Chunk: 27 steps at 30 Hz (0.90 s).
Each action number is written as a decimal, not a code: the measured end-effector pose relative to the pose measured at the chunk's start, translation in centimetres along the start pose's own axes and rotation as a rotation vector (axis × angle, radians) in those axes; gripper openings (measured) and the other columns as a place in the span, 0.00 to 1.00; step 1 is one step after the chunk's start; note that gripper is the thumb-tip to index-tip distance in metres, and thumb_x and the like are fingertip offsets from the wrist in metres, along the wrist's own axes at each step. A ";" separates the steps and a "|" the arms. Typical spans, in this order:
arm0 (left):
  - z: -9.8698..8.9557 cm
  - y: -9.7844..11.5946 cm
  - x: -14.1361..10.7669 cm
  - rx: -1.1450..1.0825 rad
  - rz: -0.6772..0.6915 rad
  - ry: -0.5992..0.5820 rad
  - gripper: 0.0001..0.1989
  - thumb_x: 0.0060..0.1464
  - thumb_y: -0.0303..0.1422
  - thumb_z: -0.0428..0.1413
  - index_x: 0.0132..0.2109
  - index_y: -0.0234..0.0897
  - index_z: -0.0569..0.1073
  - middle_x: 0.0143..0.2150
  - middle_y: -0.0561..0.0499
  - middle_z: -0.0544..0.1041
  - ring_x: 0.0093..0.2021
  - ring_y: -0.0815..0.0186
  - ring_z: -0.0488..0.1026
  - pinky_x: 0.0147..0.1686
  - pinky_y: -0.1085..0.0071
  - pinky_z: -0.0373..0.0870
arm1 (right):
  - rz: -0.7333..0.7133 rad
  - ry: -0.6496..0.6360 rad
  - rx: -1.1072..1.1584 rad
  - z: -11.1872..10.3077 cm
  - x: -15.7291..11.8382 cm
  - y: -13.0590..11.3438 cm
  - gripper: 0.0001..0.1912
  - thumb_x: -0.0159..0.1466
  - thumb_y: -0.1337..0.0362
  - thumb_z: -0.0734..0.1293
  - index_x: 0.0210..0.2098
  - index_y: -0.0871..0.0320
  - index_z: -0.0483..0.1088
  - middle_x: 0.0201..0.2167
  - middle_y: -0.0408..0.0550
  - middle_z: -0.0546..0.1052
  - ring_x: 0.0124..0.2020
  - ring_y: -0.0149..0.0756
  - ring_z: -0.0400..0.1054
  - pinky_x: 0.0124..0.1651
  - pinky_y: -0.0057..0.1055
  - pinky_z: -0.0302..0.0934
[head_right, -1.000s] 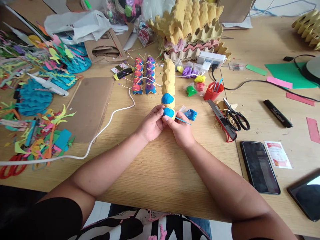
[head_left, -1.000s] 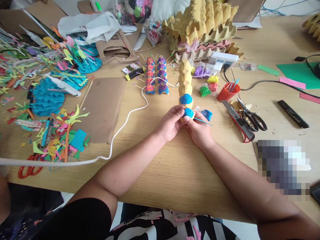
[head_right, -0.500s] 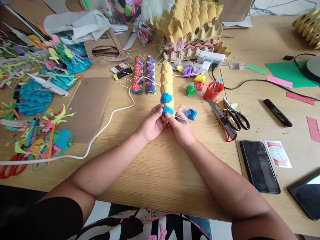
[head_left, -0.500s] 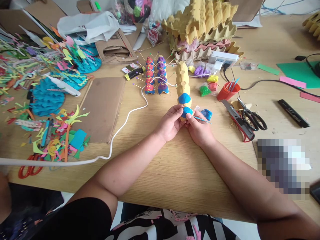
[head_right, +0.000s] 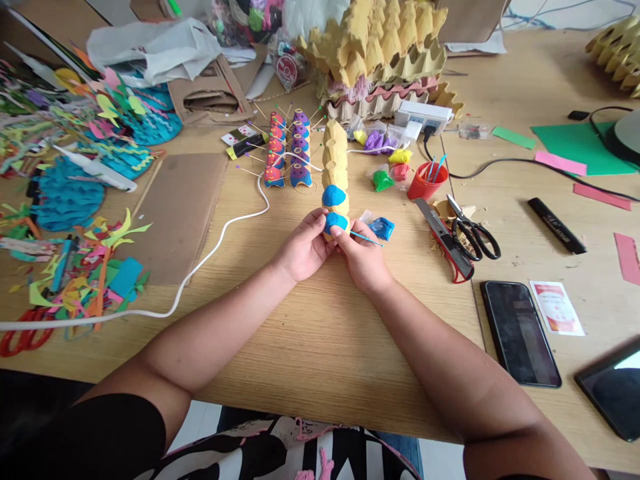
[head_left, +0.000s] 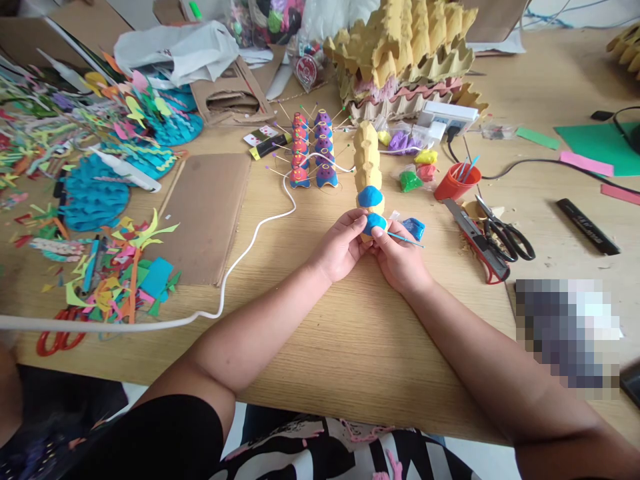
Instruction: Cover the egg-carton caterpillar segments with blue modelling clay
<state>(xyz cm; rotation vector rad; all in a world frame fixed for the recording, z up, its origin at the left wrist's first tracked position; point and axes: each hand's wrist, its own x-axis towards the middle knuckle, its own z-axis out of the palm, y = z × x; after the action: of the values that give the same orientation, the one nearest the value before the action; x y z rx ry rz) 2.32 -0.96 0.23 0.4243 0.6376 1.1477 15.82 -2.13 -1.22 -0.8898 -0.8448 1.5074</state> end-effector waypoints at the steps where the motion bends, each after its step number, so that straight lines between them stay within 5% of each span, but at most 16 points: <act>1: 0.0 0.0 0.0 -0.008 0.002 -0.005 0.11 0.60 0.33 0.74 0.40 0.42 0.79 0.41 0.55 0.84 0.39 0.69 0.80 0.39 0.72 0.74 | 0.009 -0.001 0.010 0.0 0.0 0.0 0.29 0.49 0.42 0.89 0.29 0.51 0.73 0.28 0.37 0.73 0.31 0.31 0.63 0.38 0.34 0.61; 27: -0.1 0.0 0.1 -0.066 -0.017 0.002 0.07 0.64 0.30 0.71 0.40 0.42 0.80 0.38 0.55 0.84 0.36 0.69 0.81 0.38 0.72 0.76 | 0.072 -0.029 0.065 -0.5 0.4 0.0 0.28 0.49 0.44 0.90 0.31 0.51 0.75 0.30 0.39 0.73 0.33 0.32 0.62 0.39 0.34 0.61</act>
<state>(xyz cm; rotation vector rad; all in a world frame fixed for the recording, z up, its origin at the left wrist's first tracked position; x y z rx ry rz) 2.25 -0.87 0.09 0.3613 0.6028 1.1502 16.21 -1.74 -1.43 -0.8601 -0.7880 1.6050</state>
